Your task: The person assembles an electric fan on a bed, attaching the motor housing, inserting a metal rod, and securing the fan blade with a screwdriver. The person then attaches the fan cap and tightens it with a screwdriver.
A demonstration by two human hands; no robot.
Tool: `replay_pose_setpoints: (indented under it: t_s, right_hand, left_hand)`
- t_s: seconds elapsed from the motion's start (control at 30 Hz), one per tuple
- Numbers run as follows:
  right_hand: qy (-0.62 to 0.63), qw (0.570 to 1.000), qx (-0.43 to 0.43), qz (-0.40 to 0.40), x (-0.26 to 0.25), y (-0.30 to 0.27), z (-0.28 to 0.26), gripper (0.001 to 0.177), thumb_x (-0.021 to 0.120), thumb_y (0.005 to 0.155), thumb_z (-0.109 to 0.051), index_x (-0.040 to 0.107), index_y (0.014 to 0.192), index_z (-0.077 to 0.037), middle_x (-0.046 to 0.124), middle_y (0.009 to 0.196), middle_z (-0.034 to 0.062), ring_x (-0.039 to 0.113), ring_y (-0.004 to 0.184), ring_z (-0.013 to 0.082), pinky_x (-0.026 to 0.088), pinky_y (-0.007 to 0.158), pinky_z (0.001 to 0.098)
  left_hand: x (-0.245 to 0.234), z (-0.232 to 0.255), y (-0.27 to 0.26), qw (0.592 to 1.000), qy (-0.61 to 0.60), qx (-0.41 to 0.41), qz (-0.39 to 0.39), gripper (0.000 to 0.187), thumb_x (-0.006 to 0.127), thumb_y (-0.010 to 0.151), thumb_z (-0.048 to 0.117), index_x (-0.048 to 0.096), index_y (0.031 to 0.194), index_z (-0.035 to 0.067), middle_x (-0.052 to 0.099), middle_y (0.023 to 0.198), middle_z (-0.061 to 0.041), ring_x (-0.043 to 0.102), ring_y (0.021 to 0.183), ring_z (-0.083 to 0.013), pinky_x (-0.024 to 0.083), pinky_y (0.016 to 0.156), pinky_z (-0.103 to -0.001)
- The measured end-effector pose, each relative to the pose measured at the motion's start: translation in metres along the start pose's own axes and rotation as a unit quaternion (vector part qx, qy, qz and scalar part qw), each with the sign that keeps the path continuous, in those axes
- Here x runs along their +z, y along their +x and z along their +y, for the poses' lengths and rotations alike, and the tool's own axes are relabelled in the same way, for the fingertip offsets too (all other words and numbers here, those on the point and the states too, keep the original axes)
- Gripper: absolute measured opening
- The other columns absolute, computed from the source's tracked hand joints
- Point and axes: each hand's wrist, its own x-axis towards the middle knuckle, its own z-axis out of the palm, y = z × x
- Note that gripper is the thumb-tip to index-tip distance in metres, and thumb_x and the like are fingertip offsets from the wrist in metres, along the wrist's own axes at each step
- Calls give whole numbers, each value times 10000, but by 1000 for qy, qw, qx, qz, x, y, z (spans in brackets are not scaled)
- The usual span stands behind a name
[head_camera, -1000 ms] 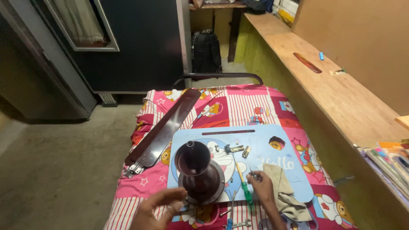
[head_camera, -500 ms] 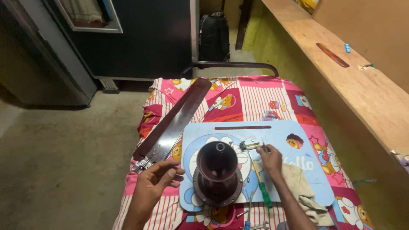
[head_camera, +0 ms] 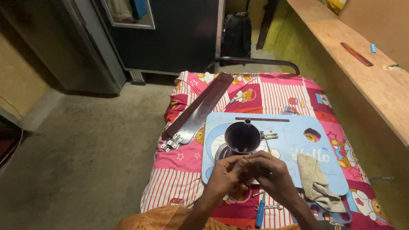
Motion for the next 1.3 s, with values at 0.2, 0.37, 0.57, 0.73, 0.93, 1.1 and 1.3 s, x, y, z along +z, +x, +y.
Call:
replay_pose_setpoints:
  t_s: [0.2,0.37,0.57,0.73,0.93,1.1,1.3]
  right_hand:
    - [47,999,10,12,5,0,-6,244,703,801,109,766,1019,17,763,987,92,765,883,171,621,743,276]
    - [-24,995,32,-89,-5,4,-9,129,757,857,15,769,983,-7,781,919,57,762,837,152,610,710,285]
    - [81,995,-16,-61,-16,28,-3,190,736,843,8,750,1032,9,760,990,68,740,932,143,615,815,294]
    - [25,981,67,178,-13,77,8,255,809,875,-36,721,1105,29,720,956,121,659,816,164,536,684,318]
    - [30,996,-2,80,-1,103,14,241,774,862,-37,707,1085,24,767,1008,112,763,934,150,631,770,272]
    - [42,996,-7,74,-8,101,27,247,729,895,-20,706,1137,25,771,1026,109,749,938,148,612,788,280]
    - [124,991,37,34,-28,100,55,300,650,965,-49,691,1260,-9,777,1109,110,727,1009,138,590,876,273]
  left_hand:
    - [-10,0,-14,974,-209,-74,51,502,598,960,408,685,1158,-46,747,951,-109,741,805,-167,637,718,-274]
    - [-16,-4,-15,947,-290,-134,31,392,721,936,230,643,1216,-32,721,1029,-99,740,875,-163,624,786,-263]
    - [-23,-10,-2,976,-204,-23,77,395,742,869,178,657,1199,-20,752,1049,-124,752,869,-184,650,795,-279]
    - [-56,-21,8,955,-258,22,145,409,753,893,253,653,1145,-53,719,960,-139,742,845,-217,639,776,-293]
    - [-77,-13,5,956,-253,68,130,396,731,878,325,624,1091,10,693,913,-80,735,828,-206,612,745,-298]
    - [-65,11,13,975,-126,167,71,363,658,953,361,661,1070,18,688,883,-50,694,725,-164,555,604,-278]
    - [-48,30,51,969,47,235,62,151,628,1024,133,669,1032,-12,710,888,-34,679,821,-96,561,757,-258]
